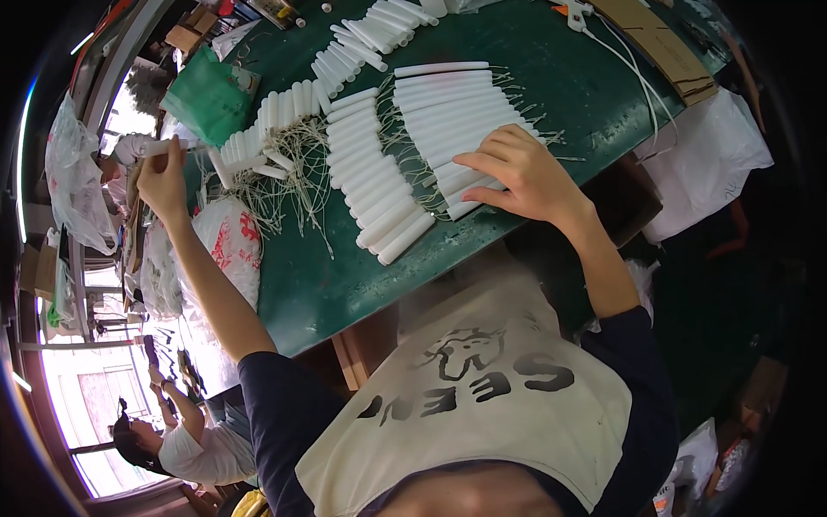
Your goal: Assemble and organize white tube components with wires on a factory production line.
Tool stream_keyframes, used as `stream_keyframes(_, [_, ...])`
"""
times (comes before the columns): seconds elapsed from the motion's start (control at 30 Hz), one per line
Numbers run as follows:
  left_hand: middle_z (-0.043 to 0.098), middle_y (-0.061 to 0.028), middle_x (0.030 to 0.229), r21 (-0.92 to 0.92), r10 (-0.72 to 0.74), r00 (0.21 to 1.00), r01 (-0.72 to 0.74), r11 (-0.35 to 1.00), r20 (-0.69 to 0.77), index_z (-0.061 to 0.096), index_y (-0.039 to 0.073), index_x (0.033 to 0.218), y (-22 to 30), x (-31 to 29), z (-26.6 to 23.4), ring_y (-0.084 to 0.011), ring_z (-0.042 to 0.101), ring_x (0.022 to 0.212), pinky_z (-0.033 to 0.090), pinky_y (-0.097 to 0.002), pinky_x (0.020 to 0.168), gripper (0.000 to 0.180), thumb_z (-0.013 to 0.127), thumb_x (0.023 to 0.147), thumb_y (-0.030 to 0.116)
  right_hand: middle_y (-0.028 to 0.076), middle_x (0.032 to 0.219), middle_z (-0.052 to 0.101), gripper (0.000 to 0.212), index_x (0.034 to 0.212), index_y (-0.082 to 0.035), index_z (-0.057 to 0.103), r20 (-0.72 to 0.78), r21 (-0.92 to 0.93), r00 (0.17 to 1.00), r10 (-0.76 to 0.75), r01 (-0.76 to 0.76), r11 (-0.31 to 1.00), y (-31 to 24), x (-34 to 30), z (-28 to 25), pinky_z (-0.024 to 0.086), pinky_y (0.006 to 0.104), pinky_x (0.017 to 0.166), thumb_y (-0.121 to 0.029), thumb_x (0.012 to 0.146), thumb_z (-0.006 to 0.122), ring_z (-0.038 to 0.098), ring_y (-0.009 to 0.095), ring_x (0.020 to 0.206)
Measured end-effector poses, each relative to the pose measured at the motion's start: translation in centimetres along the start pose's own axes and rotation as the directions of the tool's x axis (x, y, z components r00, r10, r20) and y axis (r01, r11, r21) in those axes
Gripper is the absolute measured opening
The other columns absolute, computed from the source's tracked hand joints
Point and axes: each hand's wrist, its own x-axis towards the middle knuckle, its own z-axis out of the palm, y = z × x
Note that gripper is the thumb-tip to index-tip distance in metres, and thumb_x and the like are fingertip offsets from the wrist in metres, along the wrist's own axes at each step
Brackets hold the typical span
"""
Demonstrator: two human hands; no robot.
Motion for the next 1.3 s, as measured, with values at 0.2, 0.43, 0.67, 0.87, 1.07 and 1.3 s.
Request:
stream_keyframes(0.2, [0.067,-0.0080,0.066,0.265,-0.351,0.796,0.247,0.932,0.493,0.069,-0.003,0.076,-2.5,-1.6,1.3,-0.0128,0.065,0.060,0.052,-0.0263,0.060,0.037,0.074,0.072,0.033,0.010,0.083,0.056,0.043,0.104,-0.002,0.063,-0.019,0.004,1.000,-0.019,0.019,1.000,0.2,-0.2,-0.3,0.045,0.0362,0.076,-0.021,0.067,0.076,0.054,0.027,0.081])
stream_keyframes(0.43, [0.067,-0.0094,0.068,0.561,-0.580,0.561,0.231,0.795,0.591,0.066,-0.004,0.075,-0.3,-1.8,1.2,-0.0162,0.066,0.059,0.055,-0.0303,0.056,0.044,0.077,0.069,0.037,0.010,0.083,0.057,0.044,0.104,-0.002,0.063,-0.040,0.010,0.999,-0.020,0.021,1.000,0.1,0.0,-0.6,0.045,0.0363,0.076,-0.021,0.067,0.076,0.054,0.027,0.081])
stream_keyframes(0.67, [0.068,-0.0111,0.070,0.127,0.001,0.999,0.005,0.992,-0.044,0.070,0.000,0.080,1.5,-2.4,1.0,-0.0196,0.066,0.065,0.051,-0.0334,0.067,0.035,0.074,0.075,0.035,0.009,0.083,0.057,0.043,0.104,-0.003,0.063,-0.030,0.005,0.999,-0.019,0.019,1.000,-0.1,-0.1,-0.7,0.044,0.0364,0.076,-0.020,0.067,0.076,0.054,0.027,0.081])
stream_keyframes(0.87, [0.068,-0.0117,0.069,0.114,-0.133,0.966,0.110,0.987,0.221,0.067,-0.004,0.075,0.0,-3.1,1.5,-0.0169,0.067,0.064,0.050,-0.0277,0.065,0.038,0.077,0.070,0.032,0.009,0.083,0.057,0.043,0.104,-0.003,0.064,-0.022,0.006,1.000,-0.009,0.009,1.000,0.2,0.0,-0.3,0.044,0.0363,0.077,-0.019,0.066,0.076,0.054,0.027,0.081])
stream_keyframes(1.07, [0.067,-0.0138,0.068,0.473,-0.374,0.634,0.014,0.881,0.677,0.067,-0.002,0.073,-2.1,-4.1,1.6,-0.0214,0.067,0.060,0.053,-0.0325,0.061,0.033,0.078,0.058,0.025,0.008,0.082,0.057,0.043,0.104,-0.003,0.064,-0.028,0.006,1.000,-0.010,0.010,1.000,-0.1,0.4,-0.5,0.044,0.0364,0.077,-0.020,0.066,0.077,0.054,0.027,0.081])
stream_keyframes(1.3, [0.068,-0.0087,0.074,-0.071,-0.088,0.966,0.108,0.992,0.244,0.069,-0.001,0.091,-1.5,-3.3,1.2,-0.0092,0.063,0.068,0.050,-0.0241,0.063,0.032,0.080,0.069,0.019,0.007,0.084,0.060,0.041,0.102,-0.003,0.064,-0.029,-0.020,1.000,-0.014,0.013,1.000,0.1,0.1,-0.3,0.044,0.0355,0.079,-0.021,0.068,0.077,0.055,0.024,0.082])
